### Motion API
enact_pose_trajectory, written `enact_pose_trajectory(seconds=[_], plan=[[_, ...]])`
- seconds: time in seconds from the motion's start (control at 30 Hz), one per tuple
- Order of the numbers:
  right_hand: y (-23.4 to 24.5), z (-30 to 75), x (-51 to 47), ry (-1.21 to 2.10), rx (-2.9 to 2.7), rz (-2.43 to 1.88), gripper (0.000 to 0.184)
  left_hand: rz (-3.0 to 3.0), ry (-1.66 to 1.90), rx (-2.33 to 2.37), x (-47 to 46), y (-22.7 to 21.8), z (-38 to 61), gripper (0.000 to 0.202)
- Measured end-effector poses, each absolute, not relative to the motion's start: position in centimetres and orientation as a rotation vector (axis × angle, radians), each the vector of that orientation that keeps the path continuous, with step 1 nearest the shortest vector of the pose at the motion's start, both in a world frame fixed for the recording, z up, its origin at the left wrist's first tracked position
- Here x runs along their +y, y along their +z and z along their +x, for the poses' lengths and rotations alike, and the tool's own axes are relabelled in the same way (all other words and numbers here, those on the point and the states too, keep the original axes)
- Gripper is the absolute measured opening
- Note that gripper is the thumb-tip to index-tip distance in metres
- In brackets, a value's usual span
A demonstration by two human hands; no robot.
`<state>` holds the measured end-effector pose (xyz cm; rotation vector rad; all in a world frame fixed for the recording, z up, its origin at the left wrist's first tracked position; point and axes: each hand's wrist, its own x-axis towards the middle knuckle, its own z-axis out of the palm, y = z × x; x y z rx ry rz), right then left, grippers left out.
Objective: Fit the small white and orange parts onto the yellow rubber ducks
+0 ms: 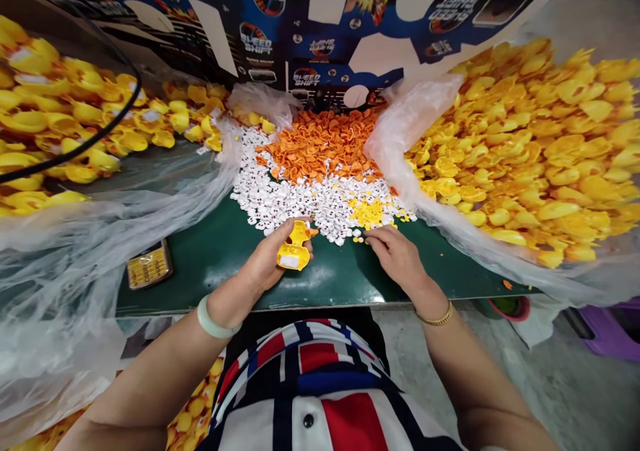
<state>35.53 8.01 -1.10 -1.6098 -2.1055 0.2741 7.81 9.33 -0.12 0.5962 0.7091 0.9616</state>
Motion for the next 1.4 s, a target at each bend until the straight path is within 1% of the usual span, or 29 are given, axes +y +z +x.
enact_pose_trajectory(seconds=[0.1,0.27,0.4,0.5,0.6,0.7,0.8,0.93,1.03,1.1,1.2,1.3,1.4], plan=[[-1.1,35.6,7.3,0.205,-2.107,-1.668,0.020,0.582,0.982,0.728,9.4,-0.2,8.0,0.054],[-1.2,34.2,7.6,-0.051,-2.339,-1.719,0.019,0.522,1.029,0.754,9.5,-0.3,8.4,0.051],[-1.0,33.8,8.8,-0.140,-2.461,-1.699,0.018,0.509,1.031,0.751,9.4,-0.3,8.5,0.050],[-0.6,33.4,9.3,-0.240,-2.516,-1.655,0.016,0.487,1.077,0.756,9.3,-0.3,8.7,0.045],[-0.2,31.8,8.6,-0.227,-2.439,-1.477,0.017,0.465,1.146,0.779,9.3,-0.4,8.8,0.043],[0.2,29.2,7.3,-0.163,-2.356,-1.145,0.013,0.465,1.146,0.811,9.3,-0.6,8.9,0.045],[0.2,26.9,6.4,-0.251,-2.358,-0.890,0.010,0.453,1.132,0.840,9.3,-0.7,8.9,0.045],[-0.7,25.7,6.4,-0.371,-2.466,-0.771,0.010,0.445,1.157,0.819,9.1,-0.9,9.0,0.045],[-1.7,26.0,6.6,-0.396,-2.524,-0.733,0.014,0.445,1.184,0.810,9.1,-0.9,8.9,0.045],[-2.2,26.2,6.5,-0.329,-2.535,-0.731,0.019,0.417,1.167,0.818,9.1,-0.8,8.8,0.043],[-2.1,26.1,6.1,0.038,-2.505,-0.850,0.022,0.373,1.126,0.839,9.1,-0.6,8.6,0.040],[-1.2,25.3,5.3,0.334,-2.403,-1.034,0.019,0.389,1.111,0.846,9.0,-0.5,8.6,0.041],[-0.2,24.8,5.1,0.407,-2.301,-1.169,0.012,0.417,1.119,0.848,9.0,-0.5,8.7,0.044]])
